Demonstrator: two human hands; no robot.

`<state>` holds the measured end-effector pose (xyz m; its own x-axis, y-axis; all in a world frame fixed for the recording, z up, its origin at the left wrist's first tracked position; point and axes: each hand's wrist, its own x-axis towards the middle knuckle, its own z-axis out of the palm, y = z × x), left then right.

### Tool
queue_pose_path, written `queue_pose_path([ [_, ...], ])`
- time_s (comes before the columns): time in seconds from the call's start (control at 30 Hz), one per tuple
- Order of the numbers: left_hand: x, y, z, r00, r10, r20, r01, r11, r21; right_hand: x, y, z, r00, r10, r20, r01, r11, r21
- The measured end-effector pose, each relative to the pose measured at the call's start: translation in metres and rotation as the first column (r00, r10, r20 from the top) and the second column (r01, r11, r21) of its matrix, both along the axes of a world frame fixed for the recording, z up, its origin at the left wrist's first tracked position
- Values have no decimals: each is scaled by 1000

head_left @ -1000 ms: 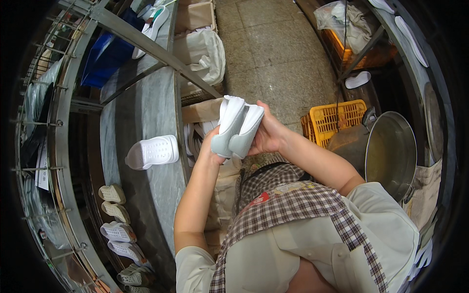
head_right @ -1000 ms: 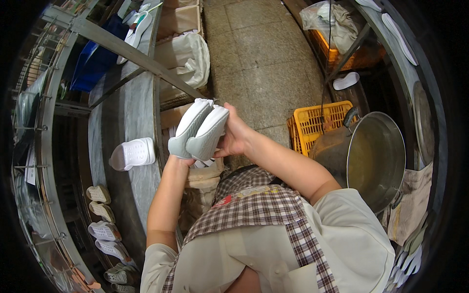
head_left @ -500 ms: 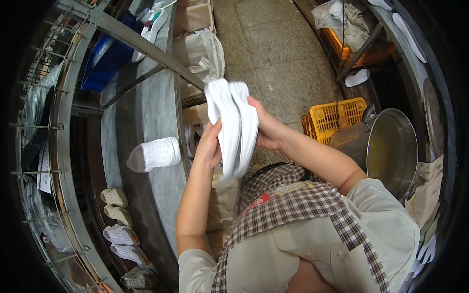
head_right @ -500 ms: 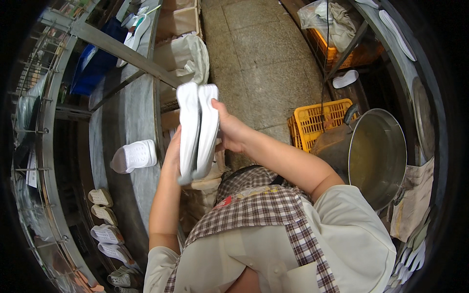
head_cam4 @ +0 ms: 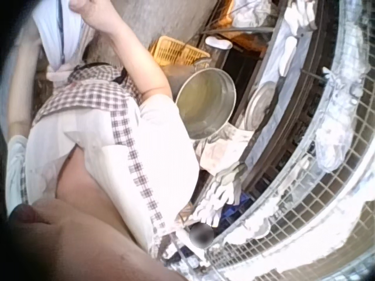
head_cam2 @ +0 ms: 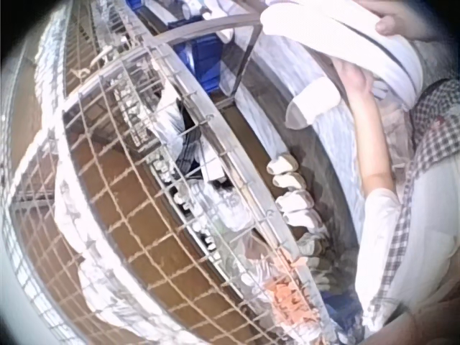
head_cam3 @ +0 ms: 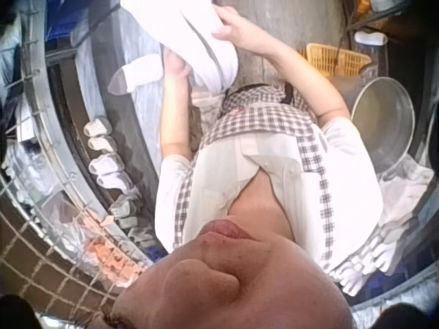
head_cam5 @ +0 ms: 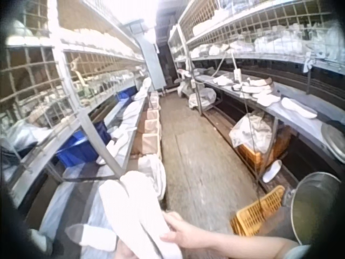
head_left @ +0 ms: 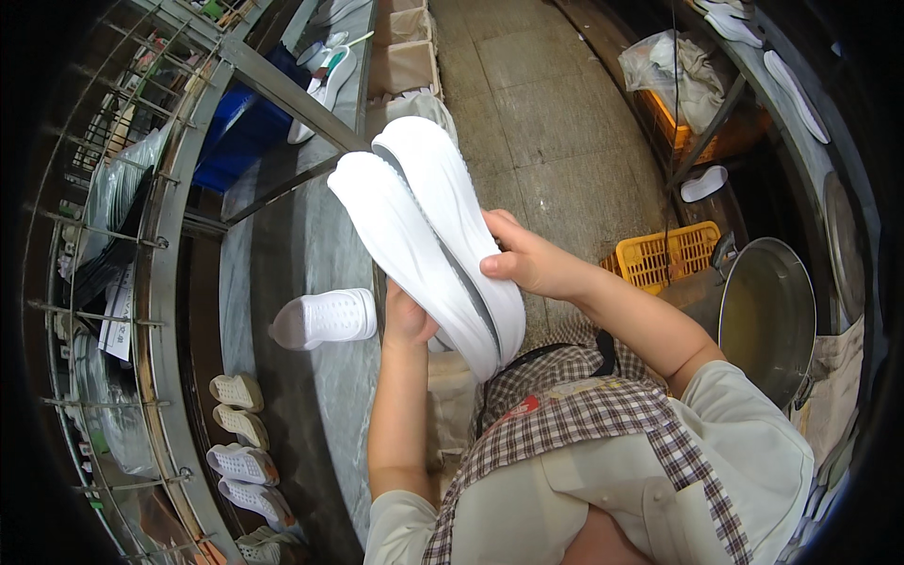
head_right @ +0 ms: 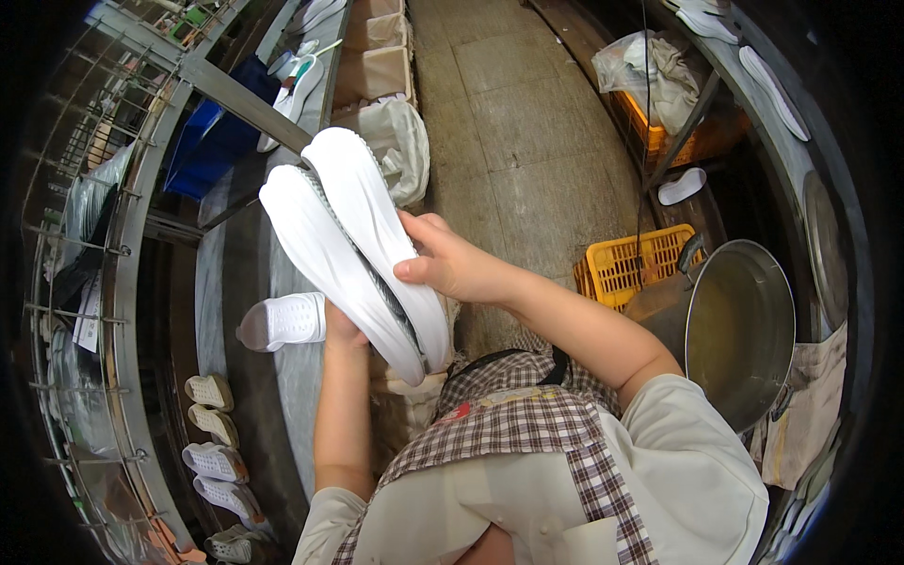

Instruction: The person repeatedly picks up white and beige slippers from a shelf, wipes them with a small brush, and places them back. The person also handles a stack of slippers and places them into a large sack.

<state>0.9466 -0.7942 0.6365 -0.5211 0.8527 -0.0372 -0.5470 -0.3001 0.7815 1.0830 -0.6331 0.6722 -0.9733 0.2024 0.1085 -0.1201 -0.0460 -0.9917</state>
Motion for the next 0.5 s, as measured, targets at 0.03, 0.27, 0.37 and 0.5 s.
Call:
queue_pose_path([
  [0.03, 0, 0, 1, 1000, 5, -20, -5, 1000, 8, 0, 3, -1, 999, 34, -8, -34, 999, 17],
  [0.27, -4, -3, 8, 955, 103, -279, -130, 988, -79, 0, 16, 3, 988, 151, 23, -152, 987, 48],
  [0.37, -9, 0, 10, 947, 101, -305, -153, 976, -152, -4, 26, 8, 982, 107, -158, -50, 943, 328],
  [0.5, -4, 3, 15, 990, 29, 136, 0, 979, -206, -17, 44, 4, 930, 196, -310, -59, 914, 401],
])
